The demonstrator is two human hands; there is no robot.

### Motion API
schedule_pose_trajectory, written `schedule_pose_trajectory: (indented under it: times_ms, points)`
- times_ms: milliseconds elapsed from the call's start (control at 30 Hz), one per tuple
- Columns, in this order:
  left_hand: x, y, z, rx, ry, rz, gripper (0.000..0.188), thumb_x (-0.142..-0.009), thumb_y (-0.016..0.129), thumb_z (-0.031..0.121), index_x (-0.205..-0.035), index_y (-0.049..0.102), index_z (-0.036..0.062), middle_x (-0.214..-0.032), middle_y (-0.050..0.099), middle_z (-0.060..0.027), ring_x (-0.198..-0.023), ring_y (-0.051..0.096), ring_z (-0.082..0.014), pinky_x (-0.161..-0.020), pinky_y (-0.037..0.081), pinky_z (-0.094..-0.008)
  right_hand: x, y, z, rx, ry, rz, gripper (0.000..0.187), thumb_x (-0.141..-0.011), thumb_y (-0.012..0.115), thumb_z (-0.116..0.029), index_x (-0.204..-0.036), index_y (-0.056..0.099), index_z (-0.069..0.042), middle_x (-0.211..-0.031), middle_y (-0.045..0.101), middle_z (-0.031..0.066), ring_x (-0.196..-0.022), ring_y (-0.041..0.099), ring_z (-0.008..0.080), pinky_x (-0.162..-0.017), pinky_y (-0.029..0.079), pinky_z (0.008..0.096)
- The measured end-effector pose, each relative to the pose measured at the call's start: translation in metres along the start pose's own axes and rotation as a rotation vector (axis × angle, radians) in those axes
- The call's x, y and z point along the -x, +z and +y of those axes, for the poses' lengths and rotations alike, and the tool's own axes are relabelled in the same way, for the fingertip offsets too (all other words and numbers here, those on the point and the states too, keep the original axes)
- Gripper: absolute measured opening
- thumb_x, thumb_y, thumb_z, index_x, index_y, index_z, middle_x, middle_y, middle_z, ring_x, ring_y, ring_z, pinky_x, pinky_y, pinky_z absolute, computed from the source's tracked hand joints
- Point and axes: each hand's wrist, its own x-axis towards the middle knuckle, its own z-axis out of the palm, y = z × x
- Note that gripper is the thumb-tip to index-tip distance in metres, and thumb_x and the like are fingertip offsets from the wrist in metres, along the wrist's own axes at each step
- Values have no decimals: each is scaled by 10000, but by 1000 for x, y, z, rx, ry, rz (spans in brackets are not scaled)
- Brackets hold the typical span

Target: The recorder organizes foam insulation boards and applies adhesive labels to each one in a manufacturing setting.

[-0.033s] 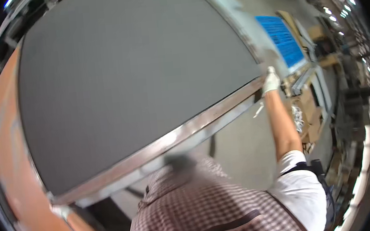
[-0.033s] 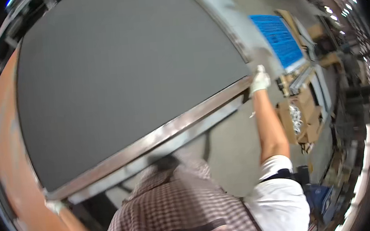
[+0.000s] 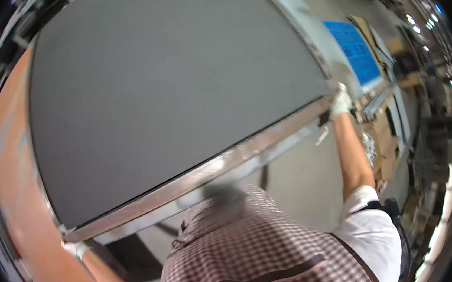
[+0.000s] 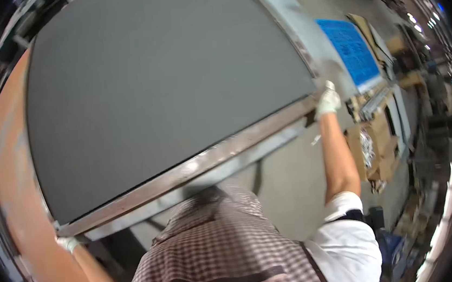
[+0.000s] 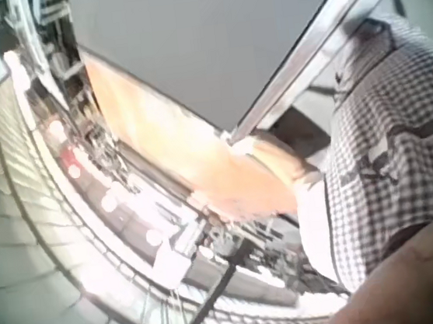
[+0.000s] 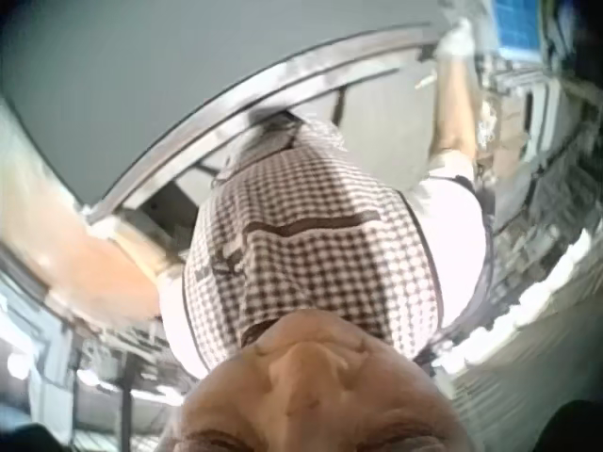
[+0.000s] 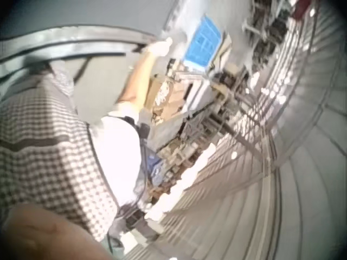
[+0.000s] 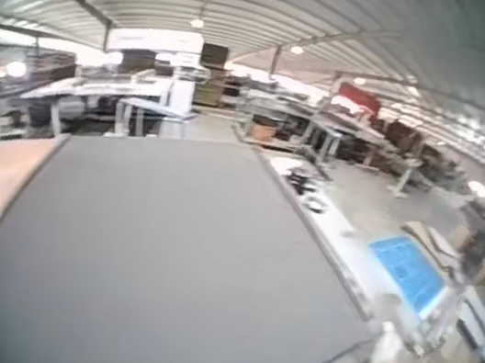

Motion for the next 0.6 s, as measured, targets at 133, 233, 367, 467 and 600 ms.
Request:
schedule_pose_trajectory:
  times_ms: [133,233,367,467,600]
  points:
    - [10,20,-2,-60,70,-84,426,-920,490,362,-1124,631,16,-1123,626,-125,-972,611,-276,-850,507,-430,-74,0,25,217,-165,35,626,-850,593,-527,-1036,670,67,-1002,688,148,-843,659,285,-780,526,400]
    - [68,79,-8,310,-290,-179,491,-911,479,430,-1171,614,36,-1163,618,-131,-1031,603,-280,-896,485,-435,-140,-57,35,-32,-130,-11,653,-823,627,-544,-1024,676,75,-1001,687,140,-828,665,247,-781,545,370]
    - [94,68,32,7,-183,13,528,-929,421,409,-1207,611,3,-1183,623,-155,-1061,616,-308,-927,505,-448,-50,-2,10,-39,-40,33,573,-800,690,-504,-957,687,46,-955,682,121,-827,658,247,-730,549,401]
    - [89,44,42,48,-123,-21,603,-954,391,465,-1303,533,-5,-1281,564,-160,-1149,573,-305,-968,483,-453,-39,13,9,-65,-80,46,425,-808,739,-361,-965,655,25,-932,671,118,-795,649,241,-723,555,383]
    - [195,31,46,193,-160,-354,651,-1015,287,501,-1409,406,-3,-1394,458,-166,-1275,463,-301,-1081,375,-446,-61,-34,33,-348,-247,-163,522,-846,719,-321,-1188,525,21,-1027,653,144,-864,648,241,-758,558,367]
